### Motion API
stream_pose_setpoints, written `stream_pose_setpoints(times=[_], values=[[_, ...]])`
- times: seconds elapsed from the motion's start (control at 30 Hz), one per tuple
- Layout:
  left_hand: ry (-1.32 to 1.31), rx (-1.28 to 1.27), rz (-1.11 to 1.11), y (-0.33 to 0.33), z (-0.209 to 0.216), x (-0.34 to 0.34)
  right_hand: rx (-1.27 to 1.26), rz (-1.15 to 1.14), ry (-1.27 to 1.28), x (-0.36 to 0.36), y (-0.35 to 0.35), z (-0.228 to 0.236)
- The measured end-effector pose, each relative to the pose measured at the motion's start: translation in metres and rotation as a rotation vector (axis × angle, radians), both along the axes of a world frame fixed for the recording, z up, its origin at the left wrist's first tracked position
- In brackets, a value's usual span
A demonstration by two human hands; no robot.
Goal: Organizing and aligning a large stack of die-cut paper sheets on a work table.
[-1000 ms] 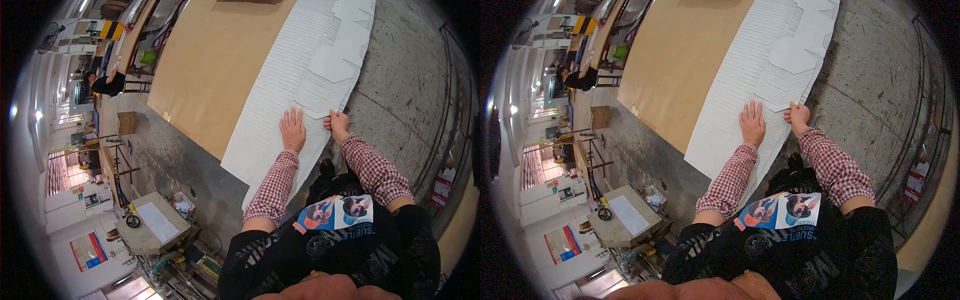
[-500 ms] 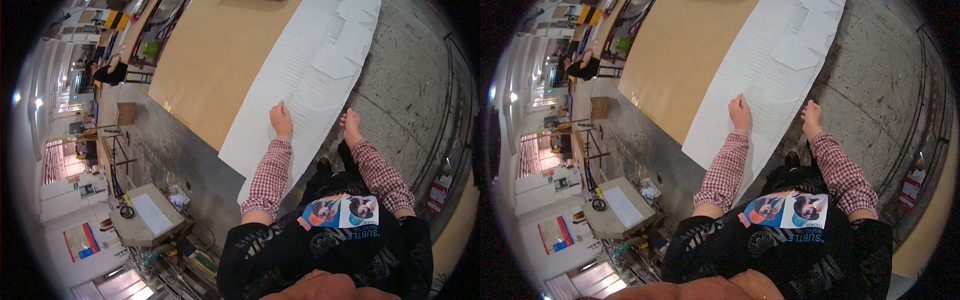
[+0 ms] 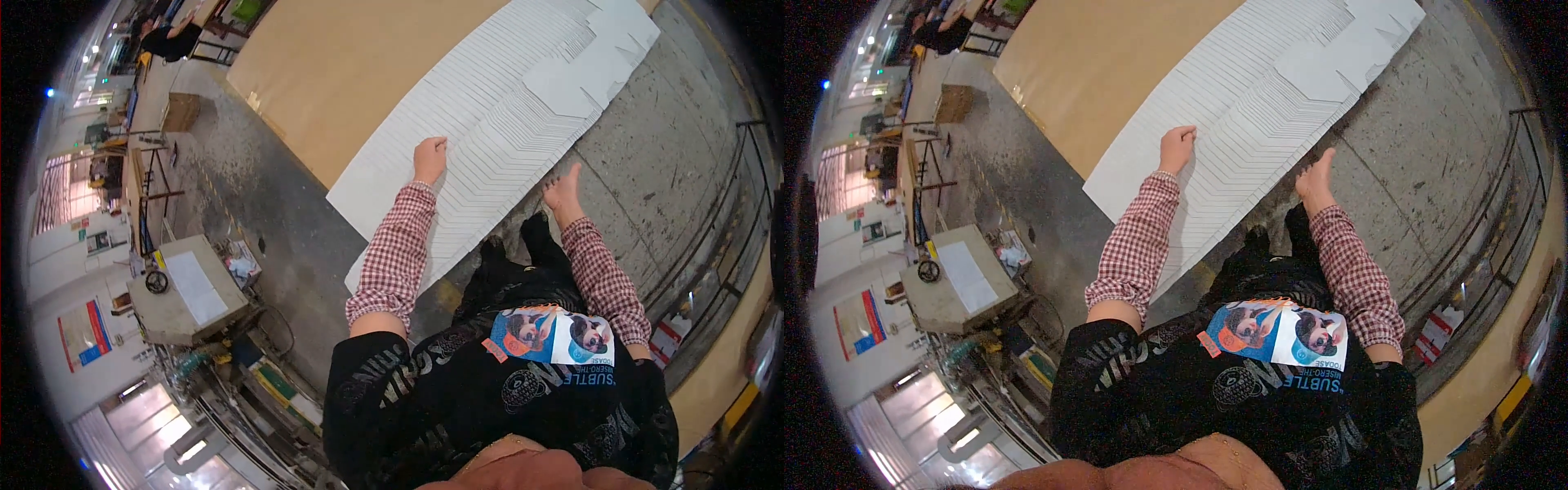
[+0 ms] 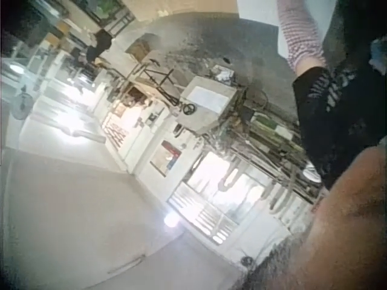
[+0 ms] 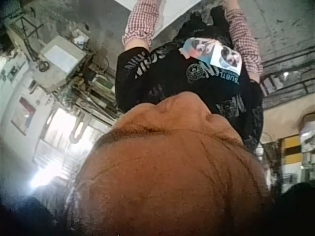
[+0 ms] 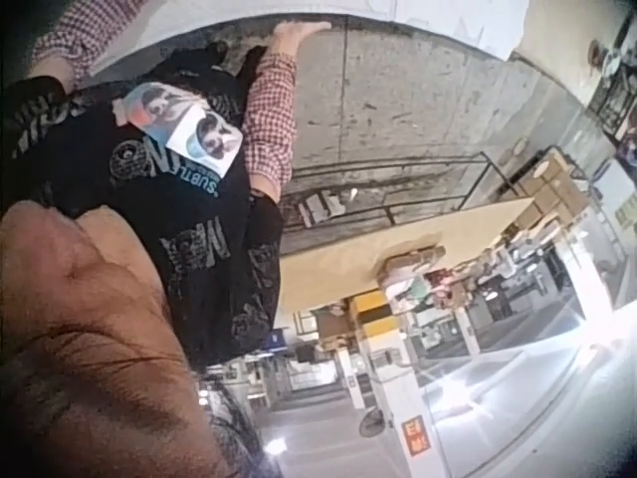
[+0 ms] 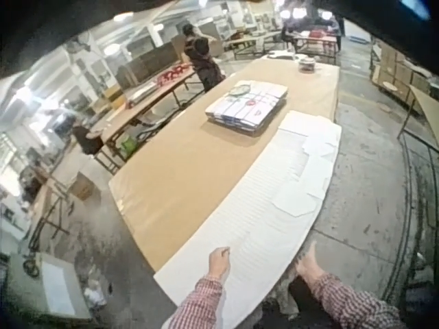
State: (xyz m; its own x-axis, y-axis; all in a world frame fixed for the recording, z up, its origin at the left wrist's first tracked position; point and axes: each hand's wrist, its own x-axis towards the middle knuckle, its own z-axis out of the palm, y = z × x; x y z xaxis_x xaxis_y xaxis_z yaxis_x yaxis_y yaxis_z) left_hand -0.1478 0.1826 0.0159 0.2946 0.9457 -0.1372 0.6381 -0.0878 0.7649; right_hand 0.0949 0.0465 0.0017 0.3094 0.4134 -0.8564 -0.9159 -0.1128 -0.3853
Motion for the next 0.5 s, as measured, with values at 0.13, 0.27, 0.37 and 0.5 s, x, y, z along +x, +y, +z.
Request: stream_pose_setpoints(times=[0.13,0.27,0.37,0.5], values=[[0.31,0.143,-0.125,-0.023,0.0,-0.004,0.243,0.221,-0.031,-0.004,0.002,-0.009],[0.07,0.032,-0.173,-0.004,0.0,-0.03,0.183,0.202,0.033,-0.003,0.001,0.001],[-0.064,-0.124,0.044,-0.004,0.005,-0.038,0.014,0.047,0.031,-0.001,-0.013,0.004],[-0.038,0.008,0.158,-0.031,0.009,-0.046,-0.01,0.065,0.03,0.003,-0.027,0.005]])
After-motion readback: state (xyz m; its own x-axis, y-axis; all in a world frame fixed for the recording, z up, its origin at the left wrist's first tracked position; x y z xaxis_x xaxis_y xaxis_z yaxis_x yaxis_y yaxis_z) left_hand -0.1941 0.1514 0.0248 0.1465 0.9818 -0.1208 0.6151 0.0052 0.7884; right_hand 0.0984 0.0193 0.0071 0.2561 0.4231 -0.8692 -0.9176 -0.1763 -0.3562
